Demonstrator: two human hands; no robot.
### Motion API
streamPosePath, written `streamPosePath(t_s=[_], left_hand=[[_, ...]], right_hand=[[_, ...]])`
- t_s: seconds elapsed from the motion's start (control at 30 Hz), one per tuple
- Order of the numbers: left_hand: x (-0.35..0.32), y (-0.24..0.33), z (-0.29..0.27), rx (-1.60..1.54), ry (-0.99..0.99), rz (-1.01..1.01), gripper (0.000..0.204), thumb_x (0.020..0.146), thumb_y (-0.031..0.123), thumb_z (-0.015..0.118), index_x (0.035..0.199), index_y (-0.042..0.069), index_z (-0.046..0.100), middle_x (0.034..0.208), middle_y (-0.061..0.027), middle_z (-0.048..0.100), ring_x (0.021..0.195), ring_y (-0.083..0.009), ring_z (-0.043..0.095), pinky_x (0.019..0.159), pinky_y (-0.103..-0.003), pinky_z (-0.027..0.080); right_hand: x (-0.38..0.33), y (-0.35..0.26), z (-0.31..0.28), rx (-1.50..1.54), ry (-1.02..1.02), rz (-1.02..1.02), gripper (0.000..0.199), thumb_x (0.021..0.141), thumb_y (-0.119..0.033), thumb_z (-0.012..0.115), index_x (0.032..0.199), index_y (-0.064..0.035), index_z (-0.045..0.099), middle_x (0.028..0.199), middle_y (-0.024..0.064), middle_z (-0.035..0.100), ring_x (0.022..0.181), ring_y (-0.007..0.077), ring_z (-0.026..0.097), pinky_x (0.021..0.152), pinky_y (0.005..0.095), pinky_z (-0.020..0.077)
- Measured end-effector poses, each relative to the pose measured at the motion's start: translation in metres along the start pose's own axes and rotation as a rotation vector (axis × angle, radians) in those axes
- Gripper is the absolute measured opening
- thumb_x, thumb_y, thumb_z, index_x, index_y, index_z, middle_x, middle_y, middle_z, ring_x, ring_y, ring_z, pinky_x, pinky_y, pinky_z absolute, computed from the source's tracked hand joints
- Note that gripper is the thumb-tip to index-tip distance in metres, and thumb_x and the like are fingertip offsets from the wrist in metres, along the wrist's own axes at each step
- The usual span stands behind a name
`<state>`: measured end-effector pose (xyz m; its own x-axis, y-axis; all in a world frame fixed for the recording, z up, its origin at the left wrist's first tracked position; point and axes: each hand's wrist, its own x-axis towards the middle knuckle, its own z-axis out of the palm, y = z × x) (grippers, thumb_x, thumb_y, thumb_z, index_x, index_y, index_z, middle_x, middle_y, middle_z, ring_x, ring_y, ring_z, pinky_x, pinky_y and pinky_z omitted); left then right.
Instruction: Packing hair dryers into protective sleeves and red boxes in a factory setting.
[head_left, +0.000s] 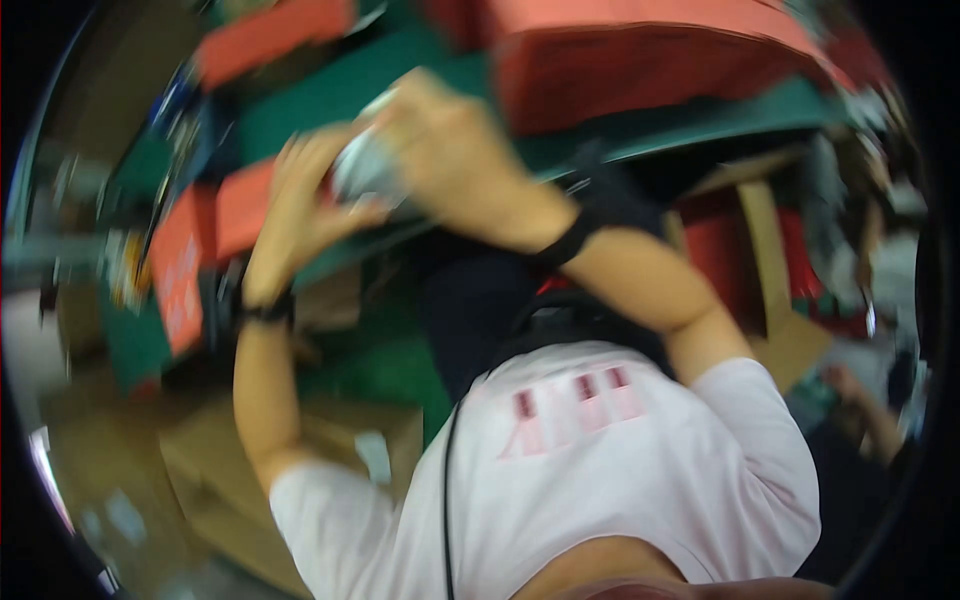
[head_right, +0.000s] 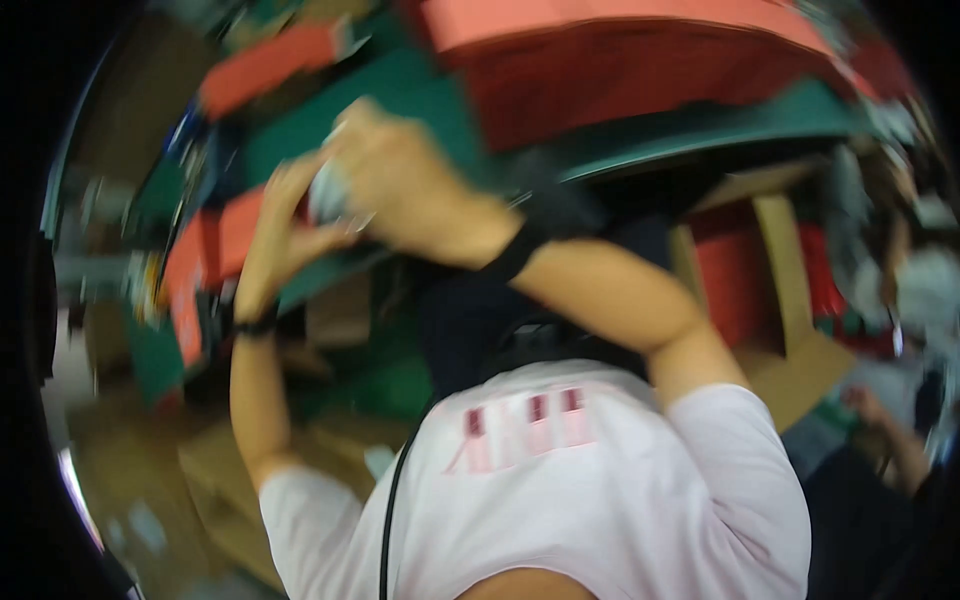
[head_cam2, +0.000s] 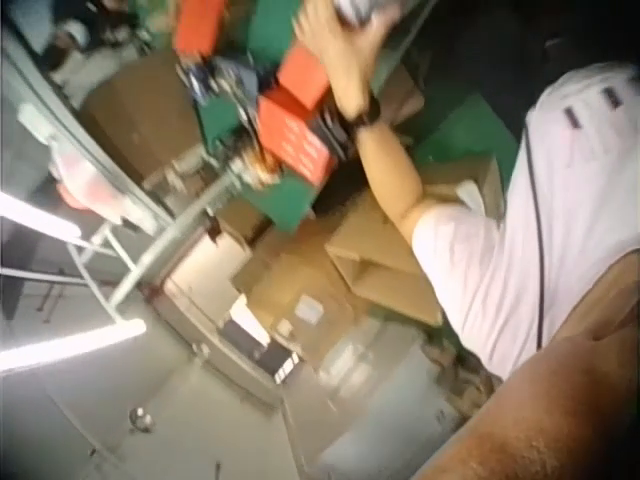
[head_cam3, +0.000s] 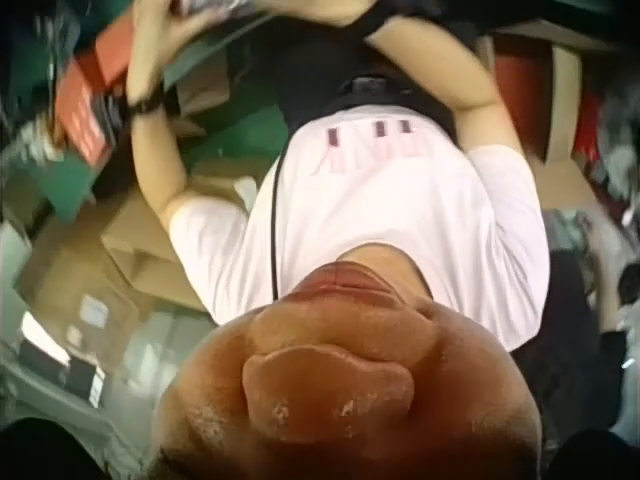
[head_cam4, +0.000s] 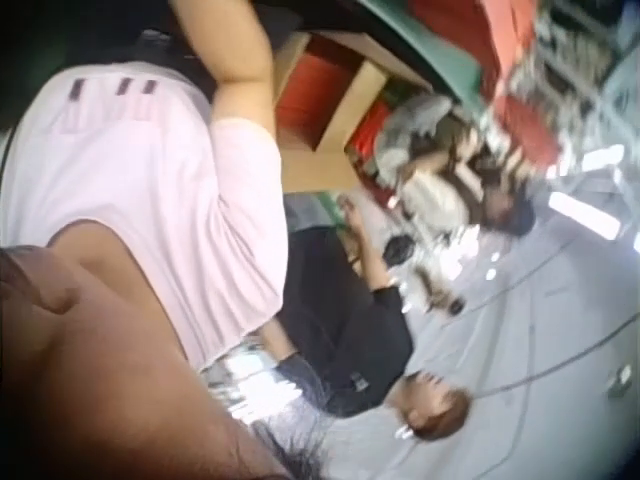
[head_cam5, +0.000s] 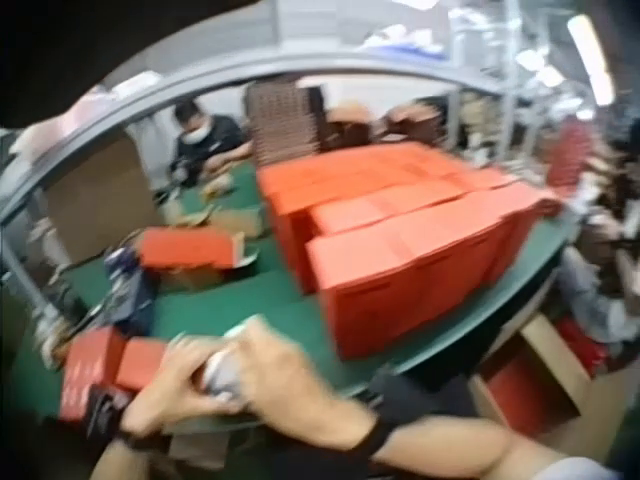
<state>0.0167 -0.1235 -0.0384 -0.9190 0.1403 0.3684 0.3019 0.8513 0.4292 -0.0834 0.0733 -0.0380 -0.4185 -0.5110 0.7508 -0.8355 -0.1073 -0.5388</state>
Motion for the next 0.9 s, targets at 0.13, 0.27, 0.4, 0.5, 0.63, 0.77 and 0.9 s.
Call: streamPosePath(t_s=[0.13,0.27,0.4,0.5,0.63,0.77,0.9], left_hand=[[-0.024,0.001,0.001,-0.03,0.008,-0.2,0.077,0.064,0.046,0.088,0.122,0.003,0.062,0.123,-0.0184,0.061,0.115,-0.0407,0.053,0.106,-0.052,0.036],[-0.014,-0.004,0.004,-0.45,0.279,-0.192,0.093,0.071,0.017,0.089,0.147,-0.001,0.04,0.144,-0.0107,0.048,0.13,-0.0243,0.048,0.114,-0.038,0.034],[0.092,0.084,0.048,-0.574,0.437,0.011,0.08,0.079,0.024,0.08,0.144,-0.002,0.041,0.136,-0.0124,0.053,0.124,-0.0254,0.053,0.111,-0.039,0.039],[0.157,0.125,0.071,-0.69,0.517,0.042,0.066,0.09,0.03,0.067,0.141,-0.003,0.044,0.13,-0.0167,0.057,0.117,-0.0277,0.057,0.103,-0.041,0.046],[0.037,0.066,0.036,-0.538,0.723,-0.175,0.054,0.104,0.039,0.051,0.137,-0.005,0.046,0.123,-0.0225,0.061,0.108,-0.0307,0.063,0.094,-0.043,0.055],[0.047,0.087,0.064,-1.914,0.844,-0.426,0.065,0.099,0.055,0.054,0.129,-0.003,0.054,0.121,-0.022,0.063,0.109,-0.0362,0.065,0.097,-0.05,0.054],[0.021,0.081,0.081,-1.868,0.823,-0.473,0.056,0.099,0.053,0.056,0.124,0.003,0.057,0.113,-0.0169,0.064,0.107,-0.0338,0.065,0.092,-0.055,0.056]], right_hand=[[0.037,-0.019,-0.004,-0.375,0.388,-0.239,0.01,0.082,-0.012,0.064,0.089,-0.0055,0.059,0.086,0.0127,0.057,0.08,0.0295,0.058,0.071,0.0413,0.0465],[0.065,-0.012,0.009,-0.355,0.252,-0.322,0.016,0.071,-0.024,0.07,0.07,-0.0101,0.062,0.08,0.0065,0.056,0.076,0.0244,0.058,0.064,0.0392,0.041],[0.077,-0.047,0.059,-0.143,0.395,-0.351,0.024,0.083,-0.026,0.061,0.096,-0.0052,0.062,0.096,0.0104,0.058,0.102,0.0321,0.057,0.096,0.0511,0.0441],[0.035,-0.07,-0.064,-0.231,0.38,-0.444,0.025,0.087,-0.024,0.062,0.102,-0.0039,0.063,0.1,0.0117,0.06,0.104,0.0312,0.058,0.098,0.0491,0.0442],[-0.006,-0.087,-0.123,-0.236,0.086,-0.088,0.017,0.088,-0.009,0.074,0.103,-0.0025,0.072,0.105,0.0156,0.069,0.096,0.0223,0.069,0.082,0.0323,0.0545],[-0.055,-0.064,-0.081,0.485,-0.252,0.644,0.031,0.09,-0.009,0.075,0.117,0.0035,0.067,0.112,0.0081,0.069,0.097,0.0135,0.066,0.086,0.0272,0.0521],[-0.064,-0.064,-0.076,0.797,-0.351,0.81,0.054,0.089,-0.006,0.075,0.137,0.0036,0.053,0.118,0.0085,0.065,0.103,0.0145,0.063,0.092,0.0278,0.0507]])
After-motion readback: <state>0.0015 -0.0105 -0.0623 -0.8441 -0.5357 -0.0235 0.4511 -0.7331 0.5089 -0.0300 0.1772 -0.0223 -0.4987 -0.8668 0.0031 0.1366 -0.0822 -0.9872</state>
